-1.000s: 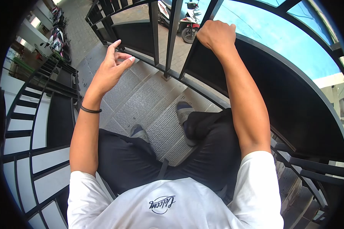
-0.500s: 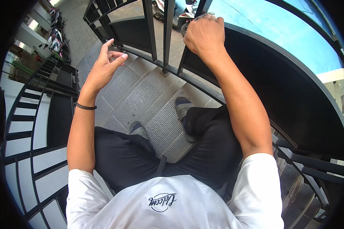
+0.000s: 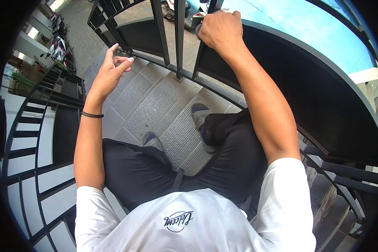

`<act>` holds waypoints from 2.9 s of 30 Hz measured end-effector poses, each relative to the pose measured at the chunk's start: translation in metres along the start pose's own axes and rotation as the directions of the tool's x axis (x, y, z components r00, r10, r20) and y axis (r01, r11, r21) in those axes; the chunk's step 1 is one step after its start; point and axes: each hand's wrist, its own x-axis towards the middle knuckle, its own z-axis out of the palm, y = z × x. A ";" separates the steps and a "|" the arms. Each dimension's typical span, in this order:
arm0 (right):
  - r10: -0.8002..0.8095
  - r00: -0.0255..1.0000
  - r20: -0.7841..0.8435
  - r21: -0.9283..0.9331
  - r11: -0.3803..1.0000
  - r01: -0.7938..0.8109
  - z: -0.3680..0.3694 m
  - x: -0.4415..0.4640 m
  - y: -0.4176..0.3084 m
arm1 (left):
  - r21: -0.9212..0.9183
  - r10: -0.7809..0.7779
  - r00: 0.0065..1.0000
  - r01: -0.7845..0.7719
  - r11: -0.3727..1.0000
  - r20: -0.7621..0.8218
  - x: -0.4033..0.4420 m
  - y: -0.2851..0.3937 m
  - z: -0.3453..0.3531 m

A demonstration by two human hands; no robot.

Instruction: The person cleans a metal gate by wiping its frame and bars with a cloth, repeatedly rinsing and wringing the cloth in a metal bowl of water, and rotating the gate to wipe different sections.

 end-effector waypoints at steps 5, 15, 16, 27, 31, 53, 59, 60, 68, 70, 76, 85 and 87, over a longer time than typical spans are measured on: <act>0.147 0.969 0.197 0.059 0.985 -0.162 -0.004 0.006 0.012 | -0.032 -0.004 1.000 0.004 0.999 -0.008 0.001 0.002 0.001; 0.197 0.923 0.329 0.022 0.976 -0.217 -0.018 0.008 0.002 | 0.021 -0.074 0.997 0.074 0.997 -0.007 0.004 0.001 0.001; 0.112 0.983 0.144 -0.004 0.994 -0.113 -0.010 -0.002 -0.001 | 0.022 -0.070 0.997 0.071 0.997 -0.016 0.006 -0.001 -0.001; 0.019 0.999 -0.049 -0.122 0.992 -0.025 -0.001 -0.003 0.000 | 0.031 -0.074 0.997 0.075 0.997 -0.011 0.006 -0.004 0.000; 0.093 0.986 0.140 -0.008 0.996 -0.093 -0.003 -0.001 -0.001 | 0.038 -0.096 0.995 0.096 0.995 -0.022 0.005 -0.005 -0.002; 0.018 1.000 -0.002 -0.034 0.999 -0.018 0.005 -0.007 0.001 | 0.099 -0.097 0.995 0.095 0.991 0.013 0.008 -0.009 0.000; 0.044 0.999 0.025 -0.012 0.999 -0.044 0.006 -0.008 0.001 | 0.118 -0.111 0.994 0.108 0.987 0.017 0.008 -0.014 0.000; -0.053 0.975 -0.214 -0.099 0.995 0.032 0.004 -0.008 -0.002 | 0.128 -0.104 0.994 0.101 0.987 0.017 0.008 -0.013 -0.001; 0.031 0.999 0.011 0.314 0.949 -0.033 -0.021 -0.022 -0.002 | 0.276 -0.023 0.999 0.030 0.961 -0.032 0.007 -0.010 0.001; -0.012 0.930 0.368 0.812 0.492 -0.315 -0.043 -0.032 -0.003 | 0.260 -0.031 0.999 0.037 0.965 -0.027 0.004 -0.001 0.000; -0.347 0.825 0.446 0.514 -0.655 -0.553 -0.080 -0.059 -0.020 | 0.241 -0.051 0.999 0.049 0.969 0.002 0.011 -0.006 0.002; -0.283 0.922 0.263 0.455 -0.807 -0.377 -0.089 -0.065 -0.007 | 0.182 -0.033 0.998 0.022 0.983 0.055 0.011 0.004 0.007; -0.237 0.938 0.253 0.415 -0.849 -0.326 -0.101 -0.077 0.004 | 0.181 -0.024 0.998 0.013 0.983 0.056 0.012 0.002 0.008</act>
